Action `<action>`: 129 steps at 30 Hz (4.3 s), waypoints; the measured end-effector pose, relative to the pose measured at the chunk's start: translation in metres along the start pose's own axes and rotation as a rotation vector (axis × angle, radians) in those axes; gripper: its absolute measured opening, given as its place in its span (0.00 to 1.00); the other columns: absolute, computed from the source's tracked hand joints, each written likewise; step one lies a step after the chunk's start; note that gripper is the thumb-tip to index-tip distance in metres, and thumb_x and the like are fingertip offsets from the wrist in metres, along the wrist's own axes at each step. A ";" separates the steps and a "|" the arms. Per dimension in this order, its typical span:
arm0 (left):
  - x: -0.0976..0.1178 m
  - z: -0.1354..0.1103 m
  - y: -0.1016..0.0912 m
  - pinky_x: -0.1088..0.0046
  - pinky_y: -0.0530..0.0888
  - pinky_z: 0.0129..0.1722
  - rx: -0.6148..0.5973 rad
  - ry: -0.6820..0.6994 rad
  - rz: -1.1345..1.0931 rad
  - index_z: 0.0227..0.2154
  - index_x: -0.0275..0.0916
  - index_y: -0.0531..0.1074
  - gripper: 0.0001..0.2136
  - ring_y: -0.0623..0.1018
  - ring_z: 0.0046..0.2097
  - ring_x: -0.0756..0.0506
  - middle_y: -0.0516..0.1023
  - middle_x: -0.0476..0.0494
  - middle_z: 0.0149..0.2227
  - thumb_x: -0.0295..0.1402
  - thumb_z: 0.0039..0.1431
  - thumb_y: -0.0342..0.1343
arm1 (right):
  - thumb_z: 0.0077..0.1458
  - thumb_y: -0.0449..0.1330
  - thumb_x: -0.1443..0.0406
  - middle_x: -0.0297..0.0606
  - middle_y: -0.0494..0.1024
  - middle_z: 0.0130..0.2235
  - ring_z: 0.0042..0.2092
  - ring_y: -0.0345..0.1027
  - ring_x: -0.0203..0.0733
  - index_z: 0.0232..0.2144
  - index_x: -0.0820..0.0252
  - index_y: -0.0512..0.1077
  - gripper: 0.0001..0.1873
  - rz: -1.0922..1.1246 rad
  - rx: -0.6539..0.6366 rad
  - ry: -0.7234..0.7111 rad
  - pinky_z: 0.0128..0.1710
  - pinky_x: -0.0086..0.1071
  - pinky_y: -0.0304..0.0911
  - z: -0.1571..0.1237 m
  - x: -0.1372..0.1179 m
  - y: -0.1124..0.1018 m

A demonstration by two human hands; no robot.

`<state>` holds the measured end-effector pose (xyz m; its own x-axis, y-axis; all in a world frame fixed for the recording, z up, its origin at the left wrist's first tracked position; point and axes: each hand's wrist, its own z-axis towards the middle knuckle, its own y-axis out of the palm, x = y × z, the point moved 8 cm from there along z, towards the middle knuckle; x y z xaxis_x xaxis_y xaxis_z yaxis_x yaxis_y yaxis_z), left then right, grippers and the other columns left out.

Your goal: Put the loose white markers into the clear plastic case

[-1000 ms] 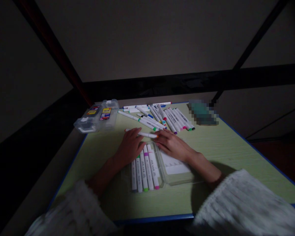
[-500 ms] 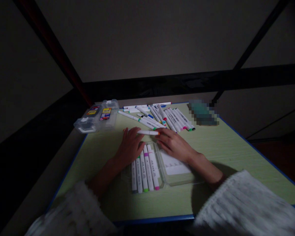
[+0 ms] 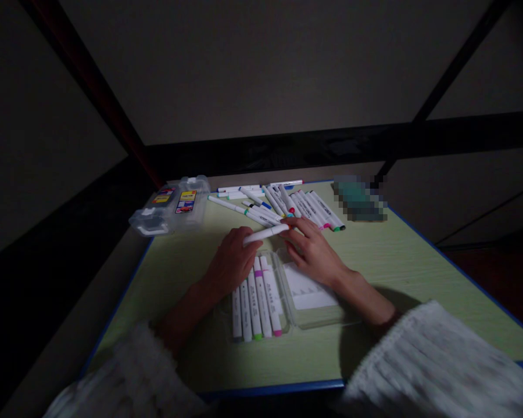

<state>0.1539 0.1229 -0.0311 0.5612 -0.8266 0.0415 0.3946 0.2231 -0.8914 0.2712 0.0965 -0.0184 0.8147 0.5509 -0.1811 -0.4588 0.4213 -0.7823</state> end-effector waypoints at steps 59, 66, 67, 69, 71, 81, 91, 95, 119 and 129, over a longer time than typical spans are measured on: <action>0.047 -0.005 0.011 0.78 0.67 0.27 -0.241 -0.026 -0.717 0.25 0.35 0.69 0.03 0.66 0.26 0.56 0.67 0.42 0.41 0.28 0.51 0.52 | 0.53 0.50 0.73 0.45 0.69 0.43 0.44 0.66 0.43 0.29 0.61 0.63 0.05 0.148 -0.311 0.013 0.42 0.36 0.64 -0.005 -0.004 0.031; 0.048 -0.006 0.013 0.78 0.68 0.28 -0.258 -0.011 -0.710 0.26 0.35 0.69 0.03 0.68 0.28 0.55 0.67 0.43 0.41 0.29 0.52 0.52 | 0.54 0.49 0.74 0.46 0.69 0.44 0.44 0.66 0.43 0.29 0.62 0.64 0.06 0.159 -0.325 0.020 0.42 0.36 0.64 -0.005 -0.004 0.031; 0.049 -0.006 0.013 0.78 0.68 0.28 -0.263 -0.008 -0.706 0.26 0.35 0.69 0.04 0.68 0.28 0.55 0.67 0.43 0.41 0.29 0.53 0.52 | 0.53 0.49 0.74 0.45 0.69 0.44 0.44 0.66 0.43 0.29 0.62 0.64 0.06 0.155 -0.325 0.021 0.42 0.36 0.64 -0.005 -0.003 0.031; 0.049 -0.006 0.012 0.77 0.68 0.30 -0.271 -0.003 -0.696 0.27 0.36 0.69 0.04 0.69 0.29 0.54 0.67 0.43 0.41 0.30 0.53 0.51 | 0.53 0.49 0.75 0.45 0.69 0.44 0.43 0.66 0.42 0.29 0.62 0.64 0.07 0.147 -0.325 0.018 0.41 0.36 0.64 -0.005 -0.003 0.032; 0.049 -0.006 0.011 0.77 0.69 0.31 -0.266 0.006 -0.686 0.27 0.36 0.69 0.04 0.70 0.32 0.52 0.68 0.42 0.41 0.30 0.53 0.51 | 0.52 0.49 0.75 0.45 0.69 0.44 0.44 0.66 0.42 0.30 0.62 0.64 0.07 0.140 -0.322 0.016 0.42 0.35 0.64 -0.006 -0.003 0.032; 0.056 -0.003 0.006 0.74 0.69 0.38 -0.164 0.155 -0.664 0.26 0.35 0.72 0.06 0.74 0.35 0.49 0.76 0.43 0.32 0.28 0.54 0.51 | 0.54 0.48 0.74 0.46 0.69 0.45 0.45 0.66 0.43 0.33 0.63 0.65 0.07 0.108 -0.333 0.019 0.42 0.36 0.64 -0.007 -0.001 0.034; 0.056 -0.002 0.005 0.75 0.69 0.37 -0.200 0.166 -0.666 0.26 0.33 0.72 0.06 0.74 0.35 0.49 0.76 0.42 0.32 0.28 0.54 0.52 | 0.54 0.48 0.74 0.46 0.69 0.45 0.45 0.66 0.43 0.33 0.64 0.65 0.08 0.124 -0.340 0.034 0.42 0.36 0.64 -0.007 -0.001 0.035; 0.056 -0.002 0.006 0.75 0.69 0.38 -0.199 0.155 -0.670 0.26 0.33 0.72 0.06 0.74 0.35 0.49 0.76 0.42 0.32 0.28 0.54 0.52 | 0.53 0.48 0.74 0.45 0.69 0.45 0.45 0.66 0.42 0.33 0.63 0.65 0.08 0.122 -0.351 0.045 0.42 0.34 0.63 -0.008 0.000 0.035; 0.054 -0.003 0.006 0.72 0.68 0.42 -0.199 0.130 -0.619 0.28 0.34 0.72 0.06 0.73 0.39 0.48 0.74 0.41 0.36 0.27 0.54 0.50 | 0.52 0.50 0.73 0.44 0.71 0.43 0.42 0.66 0.41 0.31 0.63 0.65 0.06 -0.012 -0.336 0.098 0.39 0.31 0.61 -0.008 0.006 0.033; 0.055 -0.003 0.008 0.71 0.68 0.43 -0.222 0.124 -0.613 0.28 0.34 0.71 0.07 0.72 0.40 0.47 0.74 0.41 0.37 0.27 0.55 0.49 | 0.52 0.49 0.72 0.44 0.71 0.42 0.41 0.66 0.40 0.31 0.62 0.65 0.06 -0.036 -0.365 0.118 0.37 0.30 0.59 -0.007 0.006 0.032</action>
<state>0.1856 0.0780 -0.0370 0.1894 -0.8264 0.5303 0.4493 -0.4074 -0.7951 0.2637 0.1078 -0.0485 0.8730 0.4445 -0.2007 -0.2902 0.1428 -0.9462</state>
